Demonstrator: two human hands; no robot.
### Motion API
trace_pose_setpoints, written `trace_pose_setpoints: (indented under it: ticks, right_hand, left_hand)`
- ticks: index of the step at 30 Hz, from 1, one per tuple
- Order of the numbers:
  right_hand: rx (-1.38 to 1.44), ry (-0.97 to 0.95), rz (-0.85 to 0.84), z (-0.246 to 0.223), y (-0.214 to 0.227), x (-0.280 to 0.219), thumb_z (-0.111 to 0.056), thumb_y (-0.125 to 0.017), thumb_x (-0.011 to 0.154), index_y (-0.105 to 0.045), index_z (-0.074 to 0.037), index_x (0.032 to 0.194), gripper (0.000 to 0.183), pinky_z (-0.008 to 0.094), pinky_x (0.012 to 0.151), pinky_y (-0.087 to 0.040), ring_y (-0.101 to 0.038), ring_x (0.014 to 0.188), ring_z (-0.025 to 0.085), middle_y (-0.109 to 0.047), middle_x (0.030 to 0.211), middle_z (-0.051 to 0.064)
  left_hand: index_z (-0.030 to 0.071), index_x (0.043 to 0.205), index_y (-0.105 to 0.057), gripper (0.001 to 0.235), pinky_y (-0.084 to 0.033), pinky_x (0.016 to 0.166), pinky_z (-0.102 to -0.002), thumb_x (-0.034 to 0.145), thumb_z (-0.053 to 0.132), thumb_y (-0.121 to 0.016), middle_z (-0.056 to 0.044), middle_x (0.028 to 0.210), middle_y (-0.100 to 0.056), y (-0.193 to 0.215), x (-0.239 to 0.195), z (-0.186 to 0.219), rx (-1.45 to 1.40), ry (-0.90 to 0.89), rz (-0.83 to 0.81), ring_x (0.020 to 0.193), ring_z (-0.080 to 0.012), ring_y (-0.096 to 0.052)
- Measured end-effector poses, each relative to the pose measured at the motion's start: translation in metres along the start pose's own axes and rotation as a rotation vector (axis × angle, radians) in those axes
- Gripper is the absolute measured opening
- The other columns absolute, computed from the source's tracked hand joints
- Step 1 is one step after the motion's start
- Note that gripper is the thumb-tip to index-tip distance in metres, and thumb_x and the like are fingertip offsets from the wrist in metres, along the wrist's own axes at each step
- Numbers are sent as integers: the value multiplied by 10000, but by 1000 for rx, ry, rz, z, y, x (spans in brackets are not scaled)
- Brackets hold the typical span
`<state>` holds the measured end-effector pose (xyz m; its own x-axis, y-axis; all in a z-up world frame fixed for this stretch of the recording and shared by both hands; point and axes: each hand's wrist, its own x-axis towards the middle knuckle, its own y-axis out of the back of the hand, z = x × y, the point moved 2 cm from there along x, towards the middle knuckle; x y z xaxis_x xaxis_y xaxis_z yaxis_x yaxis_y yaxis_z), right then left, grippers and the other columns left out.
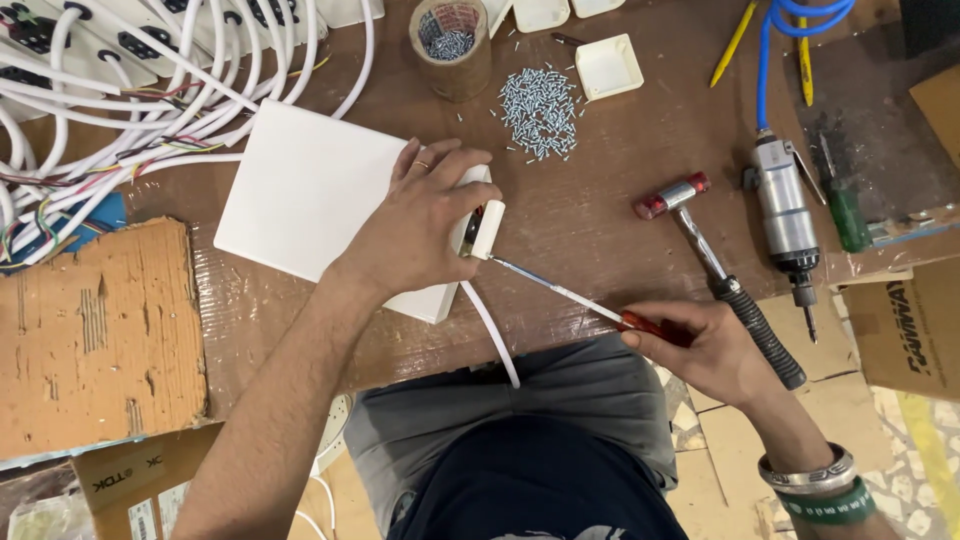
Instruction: The person assembles a white rectangular electrical enclosure on a workbench. They align the housing, drive screws with a red-handled screwdriver and a pneumatic screwdriver, position a white cable, and attach and screw down white end caps on the enclosure.
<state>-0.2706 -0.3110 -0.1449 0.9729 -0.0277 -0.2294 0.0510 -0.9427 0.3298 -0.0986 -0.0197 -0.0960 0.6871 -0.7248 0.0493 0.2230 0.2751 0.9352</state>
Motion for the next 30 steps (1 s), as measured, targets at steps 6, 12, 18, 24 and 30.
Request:
trace_pose_setpoints:
  ticks: [6, 12, 18, 24, 30]
  right_hand:
    - [7, 19, -6, -11, -5, 7, -75, -891, 734, -830, -32, 1066, 340, 338, 637, -557, -666, 691, 175, -804, 734, 194]
    - [13, 44, -42, -7, -9, 16, -91, -882, 749, -829, -44, 1072, 331, 353, 685, -574, -676, 762, 162, -807, 781, 166]
    - [125, -18, -65, 8, -14, 24, -63, -881, 740, -810, -10, 1072, 344, 321, 531, -588, -652, 595, 179, -764, 731, 170]
    - [202, -15, -119, 32, -15, 31, -52, -839, 783, -805, -14, 1065, 286, 277, 414, -539, -647, 468, 172, -780, 710, 166]
    - [249, -12, -155, 38, -16, 35, -35, -812, 804, -790, 10, 1063, 263, 264, 380, -521, -652, 439, 177, -788, 726, 198]
  left_hand:
    - [156, 1184, -706, 668, -231, 1179, -680, 521, 168, -790, -57, 1426, -529, 1, -1, 1, -33, 12, 0, 1399, -401, -409]
    - [152, 1223, -691, 708, -173, 1203, -657, 519, 138, -774, -61, 1449, -509, -1, -2, -2, -90, 0, 13, 1420, -397, -374]
    - [139, 1213, -691, 699, -159, 1205, -662, 519, 130, -771, -67, 1452, -505, -3, -1, -4, -108, 10, 2, 1425, -397, -364]
    - [148, 1202, -692, 709, -142, 1216, -660, 500, 162, -790, -58, 1429, -511, -2, 2, -6, -107, 26, -43, 1410, -399, -380]
    - [134, 1199, -700, 710, -169, 1207, -671, 494, 152, -778, -52, 1406, -524, 0, 5, -7, -102, 29, -69, 1388, -396, -399]
